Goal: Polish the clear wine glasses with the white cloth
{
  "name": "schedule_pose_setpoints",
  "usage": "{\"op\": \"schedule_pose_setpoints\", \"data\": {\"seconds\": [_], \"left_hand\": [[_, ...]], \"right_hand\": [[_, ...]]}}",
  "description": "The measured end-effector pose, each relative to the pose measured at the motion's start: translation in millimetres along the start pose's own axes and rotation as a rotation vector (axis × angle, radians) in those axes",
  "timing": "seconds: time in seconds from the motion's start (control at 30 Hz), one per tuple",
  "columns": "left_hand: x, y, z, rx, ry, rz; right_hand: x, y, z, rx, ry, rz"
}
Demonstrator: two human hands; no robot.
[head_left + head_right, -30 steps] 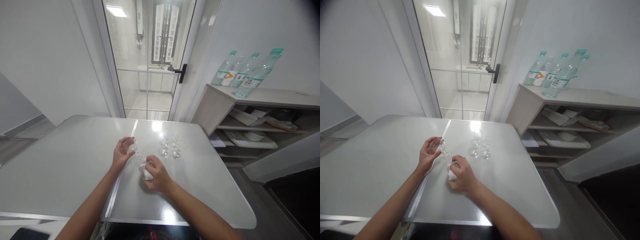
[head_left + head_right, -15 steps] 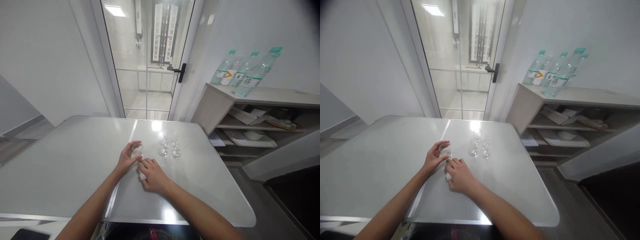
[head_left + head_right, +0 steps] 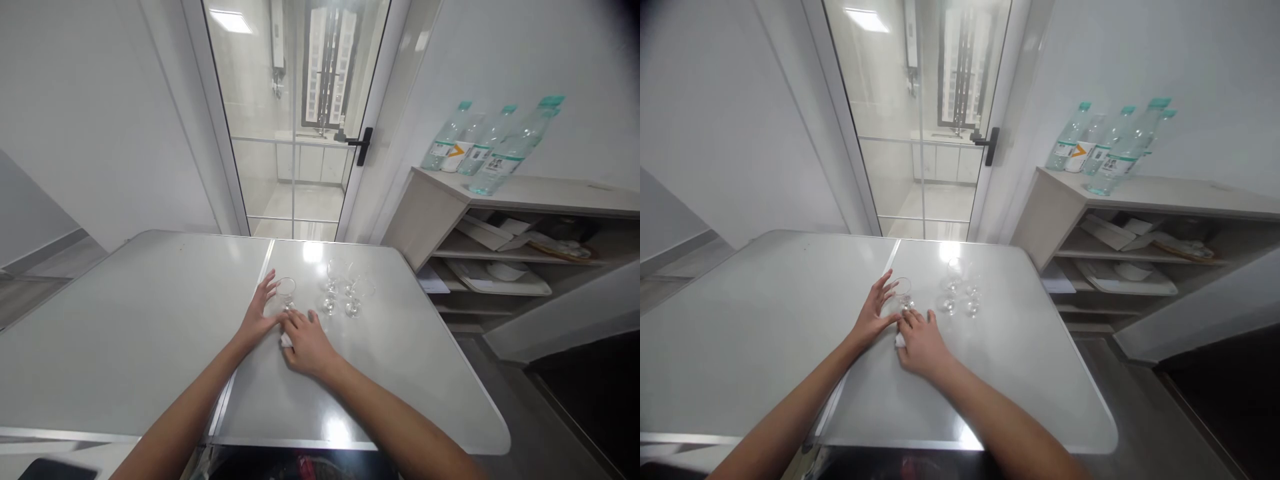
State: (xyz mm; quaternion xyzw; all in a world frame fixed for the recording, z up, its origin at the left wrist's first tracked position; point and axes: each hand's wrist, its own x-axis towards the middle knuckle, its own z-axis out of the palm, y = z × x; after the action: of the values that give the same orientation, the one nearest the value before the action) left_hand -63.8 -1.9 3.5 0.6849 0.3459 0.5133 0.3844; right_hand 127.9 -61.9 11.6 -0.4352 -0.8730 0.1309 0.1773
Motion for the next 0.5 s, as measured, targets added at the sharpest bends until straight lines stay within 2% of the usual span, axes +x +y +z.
{"op": "schedule_pose_setpoints", "data": {"seconds": [0.17,0.5], "left_hand": [[1,0,-0.6,0.018,0.100,-0.007],[-1,0,1.6,0.003,0.044,-0.033]], "right_hand": [[3,8,2,-0.057,0.020,0.138],[6,17,7,-0.060,0.059,0.262]]}}
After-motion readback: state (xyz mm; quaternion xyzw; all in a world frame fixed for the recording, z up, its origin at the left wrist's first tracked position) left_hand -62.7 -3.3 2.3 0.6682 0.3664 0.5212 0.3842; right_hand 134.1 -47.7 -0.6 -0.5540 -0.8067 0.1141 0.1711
